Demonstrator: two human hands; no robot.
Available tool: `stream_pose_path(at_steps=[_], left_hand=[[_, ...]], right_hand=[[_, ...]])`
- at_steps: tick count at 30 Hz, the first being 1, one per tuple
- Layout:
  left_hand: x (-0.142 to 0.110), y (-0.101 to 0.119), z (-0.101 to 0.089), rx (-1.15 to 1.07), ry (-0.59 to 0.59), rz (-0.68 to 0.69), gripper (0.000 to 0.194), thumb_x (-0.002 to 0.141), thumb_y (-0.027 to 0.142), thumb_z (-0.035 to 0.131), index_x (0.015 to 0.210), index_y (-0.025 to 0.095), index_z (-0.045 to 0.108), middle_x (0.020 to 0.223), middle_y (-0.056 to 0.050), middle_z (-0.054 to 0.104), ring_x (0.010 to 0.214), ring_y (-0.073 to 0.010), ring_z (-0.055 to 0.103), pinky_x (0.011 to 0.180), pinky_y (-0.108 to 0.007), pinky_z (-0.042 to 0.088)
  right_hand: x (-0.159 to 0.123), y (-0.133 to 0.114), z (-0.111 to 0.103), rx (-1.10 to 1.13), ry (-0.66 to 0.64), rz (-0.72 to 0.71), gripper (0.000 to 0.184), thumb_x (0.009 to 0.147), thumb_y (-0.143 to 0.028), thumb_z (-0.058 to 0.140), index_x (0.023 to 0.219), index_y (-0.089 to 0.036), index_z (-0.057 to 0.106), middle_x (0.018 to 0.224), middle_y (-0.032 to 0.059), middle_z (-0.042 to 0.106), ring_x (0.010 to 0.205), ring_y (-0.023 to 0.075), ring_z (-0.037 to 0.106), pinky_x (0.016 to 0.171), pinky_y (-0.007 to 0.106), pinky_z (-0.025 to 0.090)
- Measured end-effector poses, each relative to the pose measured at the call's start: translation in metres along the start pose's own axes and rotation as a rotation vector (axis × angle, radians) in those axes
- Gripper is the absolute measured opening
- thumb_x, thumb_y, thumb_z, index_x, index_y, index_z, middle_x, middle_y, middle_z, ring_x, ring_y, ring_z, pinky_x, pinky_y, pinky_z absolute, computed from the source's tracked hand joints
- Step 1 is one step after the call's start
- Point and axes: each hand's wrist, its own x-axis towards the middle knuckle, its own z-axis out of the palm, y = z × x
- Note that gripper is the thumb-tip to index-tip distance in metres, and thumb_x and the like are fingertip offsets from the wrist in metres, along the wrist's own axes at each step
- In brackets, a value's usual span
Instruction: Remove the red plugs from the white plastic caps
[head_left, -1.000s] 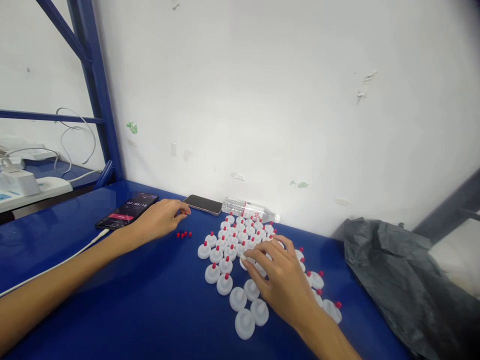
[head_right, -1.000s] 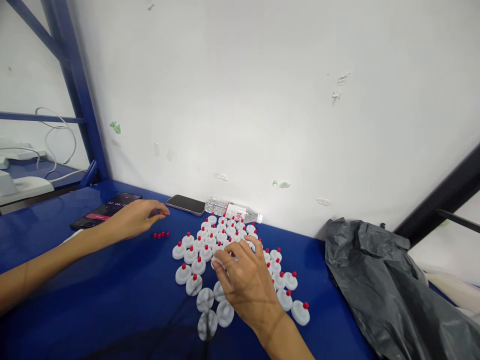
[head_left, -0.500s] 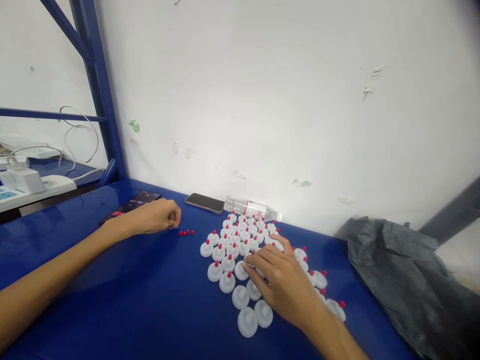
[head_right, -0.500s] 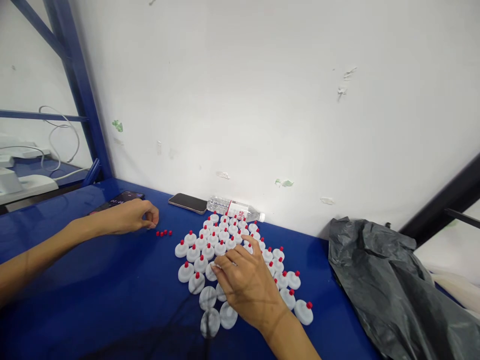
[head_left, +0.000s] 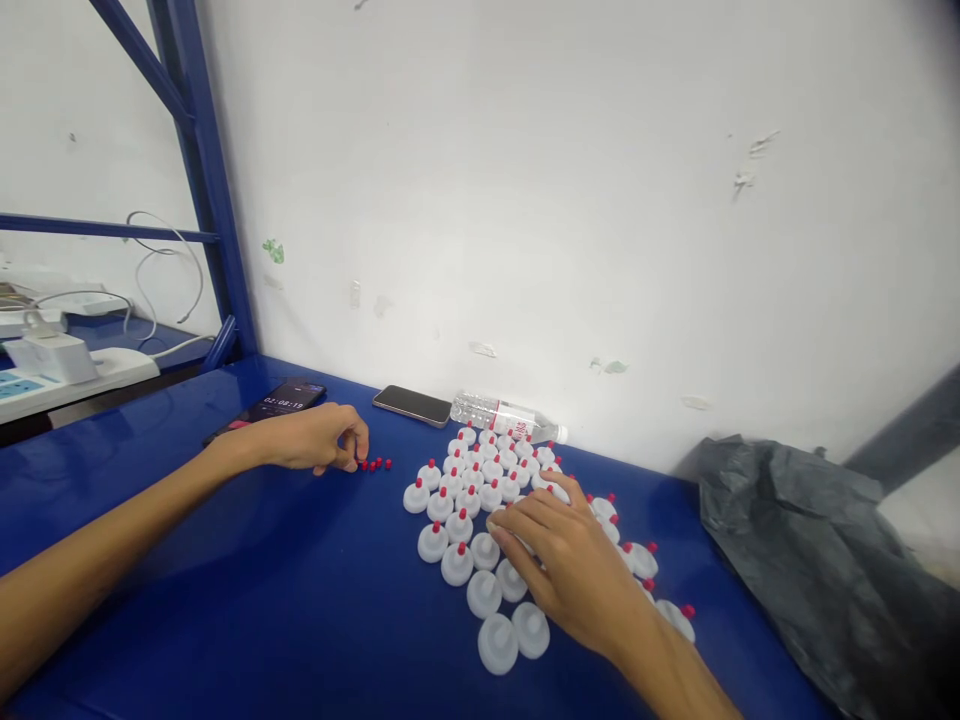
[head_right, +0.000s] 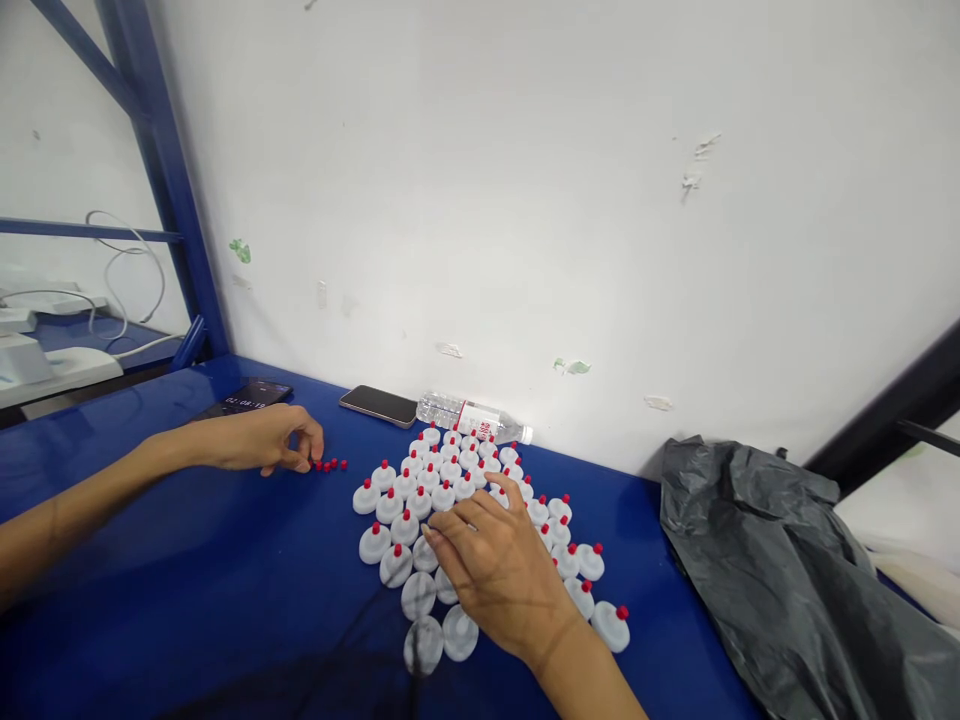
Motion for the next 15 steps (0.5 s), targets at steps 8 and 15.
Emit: stream_pose_path(at_steps=[8, 15], left_hand=[[0.003, -0.005, -0.002, 0.153, 0.155, 0.067, 0.02, 0.078, 0.029, 0.056, 0.09, 0.025, 0.071, 0.088, -0.005, 0.073, 0.077, -0.0274, 0.068, 0.065, -0.034, 0.053], [0.002, 0.023, 0.009, 0.298, 0.513, 0.212, 0.028, 0.097, 0.035, 0.045, 0.107, 0.024, 0.069, 0.105, -0.005, 0.074, 0.092, -0.0274, 0.067, 0.082, -0.037, 0.048]], right_hand=[[-0.003, -0.018, 0.0, 0.196, -0.091, 0.026, 0.014, 0.096, -0.031, 0.059, 0.109, -0.031, 0.065, 0.108, -0.0064, 0.073, 0.103, 0.0174, 0.065, 0.121, 0.049, 0.02], [-0.006, -0.027, 0.014, 0.086, -0.051, -0.08, 0.021, 0.096, -0.036, 0.059, 0.115, -0.03, 0.065, 0.112, -0.0064, 0.074, 0.108, 0.0177, 0.066, 0.126, 0.042, 0.014]])
